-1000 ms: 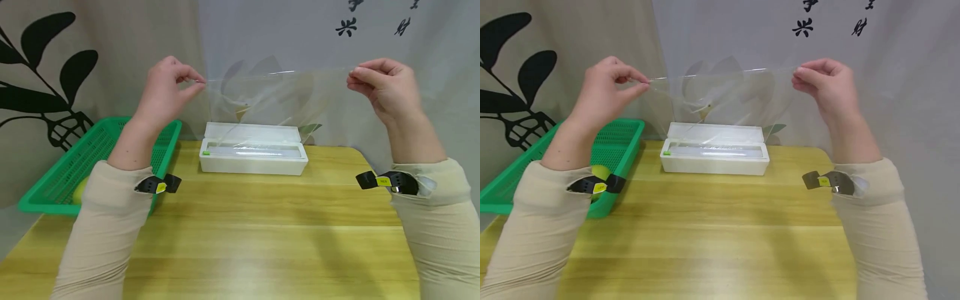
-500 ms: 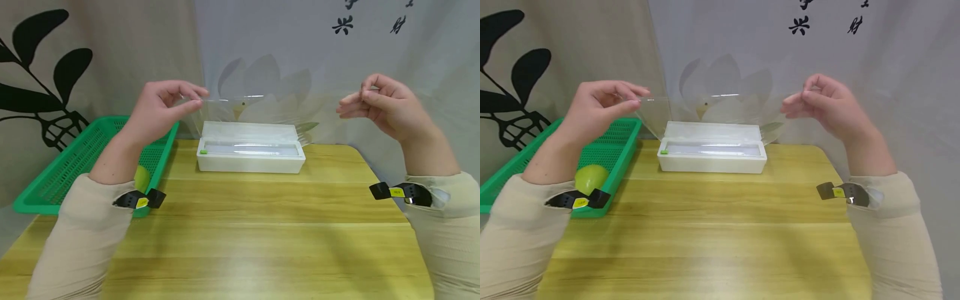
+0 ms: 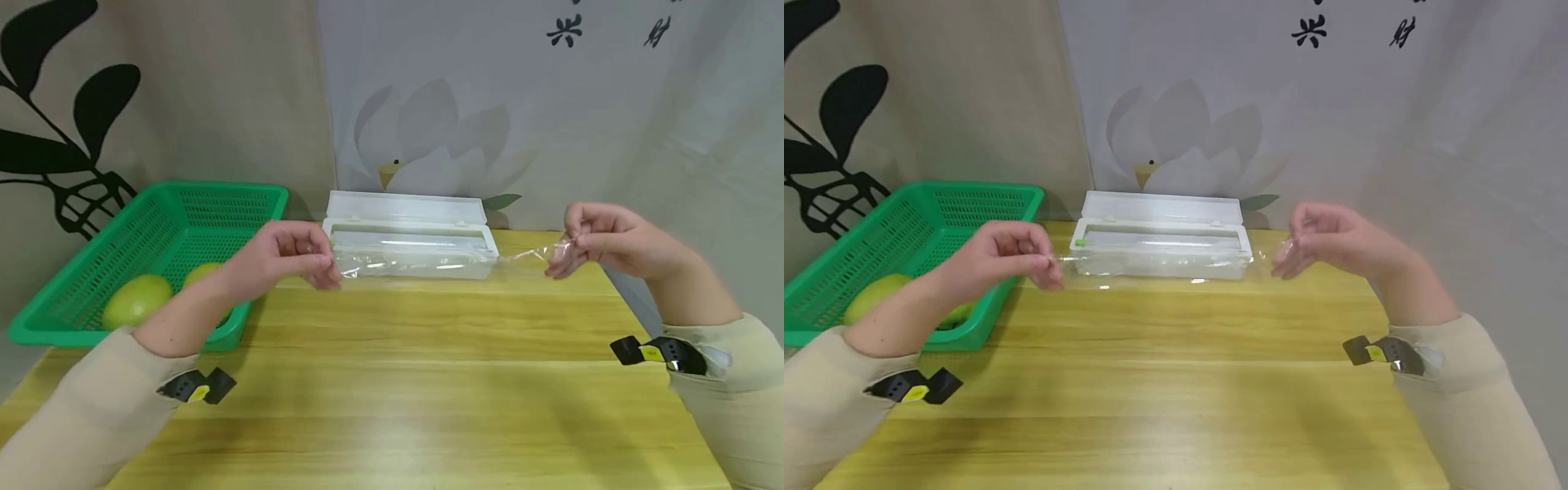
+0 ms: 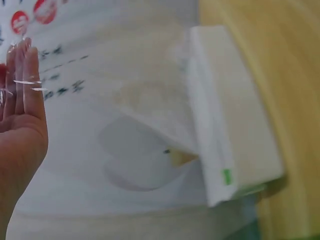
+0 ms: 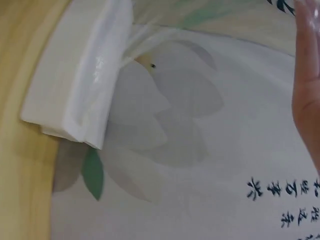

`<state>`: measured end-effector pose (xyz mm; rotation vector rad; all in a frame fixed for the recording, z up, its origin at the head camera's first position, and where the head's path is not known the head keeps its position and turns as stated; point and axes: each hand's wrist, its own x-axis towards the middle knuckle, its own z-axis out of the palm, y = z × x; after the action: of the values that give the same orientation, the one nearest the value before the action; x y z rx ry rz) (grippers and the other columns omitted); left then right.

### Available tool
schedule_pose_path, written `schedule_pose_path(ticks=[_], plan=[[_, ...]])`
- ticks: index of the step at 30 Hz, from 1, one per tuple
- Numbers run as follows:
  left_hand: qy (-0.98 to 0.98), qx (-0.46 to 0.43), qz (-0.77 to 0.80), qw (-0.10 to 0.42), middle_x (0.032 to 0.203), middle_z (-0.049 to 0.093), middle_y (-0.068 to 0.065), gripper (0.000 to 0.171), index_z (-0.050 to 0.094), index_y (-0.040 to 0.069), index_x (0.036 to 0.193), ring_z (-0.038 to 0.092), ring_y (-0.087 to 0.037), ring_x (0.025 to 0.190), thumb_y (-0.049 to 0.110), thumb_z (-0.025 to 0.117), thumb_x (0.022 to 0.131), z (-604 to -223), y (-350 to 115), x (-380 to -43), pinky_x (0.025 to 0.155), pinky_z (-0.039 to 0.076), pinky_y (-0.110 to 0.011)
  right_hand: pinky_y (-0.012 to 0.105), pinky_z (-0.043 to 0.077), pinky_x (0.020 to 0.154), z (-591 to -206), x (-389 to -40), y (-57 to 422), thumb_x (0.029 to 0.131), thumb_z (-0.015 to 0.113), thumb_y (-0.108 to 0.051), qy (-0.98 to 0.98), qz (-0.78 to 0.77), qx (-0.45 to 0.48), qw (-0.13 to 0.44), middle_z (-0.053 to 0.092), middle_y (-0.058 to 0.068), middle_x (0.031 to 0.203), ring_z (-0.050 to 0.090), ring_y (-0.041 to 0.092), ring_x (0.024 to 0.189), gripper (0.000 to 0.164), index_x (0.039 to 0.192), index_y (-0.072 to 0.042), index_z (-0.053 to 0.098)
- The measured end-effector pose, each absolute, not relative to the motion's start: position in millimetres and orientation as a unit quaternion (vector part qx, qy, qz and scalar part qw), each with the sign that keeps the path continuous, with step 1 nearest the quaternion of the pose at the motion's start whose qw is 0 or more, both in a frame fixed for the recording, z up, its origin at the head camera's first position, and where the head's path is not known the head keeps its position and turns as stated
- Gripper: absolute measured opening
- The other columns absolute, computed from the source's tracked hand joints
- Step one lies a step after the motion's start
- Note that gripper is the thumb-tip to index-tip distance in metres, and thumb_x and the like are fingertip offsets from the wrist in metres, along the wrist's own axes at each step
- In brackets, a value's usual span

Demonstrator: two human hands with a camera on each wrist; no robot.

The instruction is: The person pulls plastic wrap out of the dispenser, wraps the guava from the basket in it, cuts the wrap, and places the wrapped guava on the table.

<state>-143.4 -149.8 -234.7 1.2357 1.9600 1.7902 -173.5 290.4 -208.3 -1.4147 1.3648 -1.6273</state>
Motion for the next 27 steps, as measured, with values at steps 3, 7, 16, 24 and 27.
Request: schedule_pose_path(ticks=[3, 7, 16, 24, 27], plan=[[0.667, 0.422, 0.593, 0.161, 0.081, 0.071, 0.007, 0.012, 0.061, 0.013, 0.086, 0.07, -0.014, 0.073, 0.005, 0.055, 0.092, -251, -152, -141, 0.068, 0.058, -0.032, 0.037, 0.054, 0.087, -220, -166, 288, 0.092, 0.024, 0.02, 0.555, -0.562, -0.531, 0.307, 0.067, 0.014, 0.111, 0.065, 0.027, 0.105, 0.019, 0.094, 0.007, 0.039], [0.66, 0.412, 0.585, 0.227, 0.082, 0.071, 0.006, 0.009, 0.057, -0.002, 0.087, 0.07, -0.018, 0.075, 0.005, 0.054, 0.092, -273, -154, -138, 0.069, 0.058, -0.038, 0.036, 0.056, 0.082, -238, -159, 285, 0.09, 0.028, 0.022, 0.584, -0.524, -0.516, 0.343, 0.068, 0.008, 0.111, 0.066, 0.023, 0.102, 0.015, 0.089, 0.009, 0.033], [0.644, 0.387, 0.565, 0.34, 0.086, 0.071, 0.004, 0.027, 0.049, -0.018, 0.089, 0.07, -0.015, 0.084, 0.009, 0.054, 0.092, -313, -152, -130, 0.078, 0.057, -0.041, 0.041, 0.053, 0.089, -286, -152, 280, 0.094, 0.031, 0.014, 0.562, -0.538, -0.429, 0.459, 0.069, 0.004, 0.112, 0.065, 0.023, 0.106, 0.009, 0.085, 0.011, 0.029], [0.672, 0.386, 0.51, 0.372, 0.092, 0.067, -0.019, 0.021, 0.059, -0.01, 0.086, 0.067, -0.019, 0.088, 0.011, 0.061, 0.087, -346, -153, -127, 0.08, 0.054, -0.027, 0.045, 0.051, 0.091, -326, -146, 277, 0.094, 0.041, 0.004, 0.611, -0.498, -0.351, 0.505, 0.07, 0.002, 0.109, 0.065, 0.024, 0.106, 0.016, 0.086, 0.015, 0.032], [0.676, 0.371, 0.509, 0.383, 0.094, 0.066, -0.026, 0.023, 0.059, -0.011, 0.087, 0.067, -0.025, 0.091, 0.012, 0.06, 0.088, -355, -154, -127, 0.083, 0.053, -0.029, 0.049, 0.048, 0.094, -336, -145, 277, 0.094, 0.044, 0.001, 0.616, -0.492, -0.336, 0.516, 0.07, 0.0, 0.11, 0.063, 0.027, 0.108, 0.019, 0.087, 0.016, 0.034]])
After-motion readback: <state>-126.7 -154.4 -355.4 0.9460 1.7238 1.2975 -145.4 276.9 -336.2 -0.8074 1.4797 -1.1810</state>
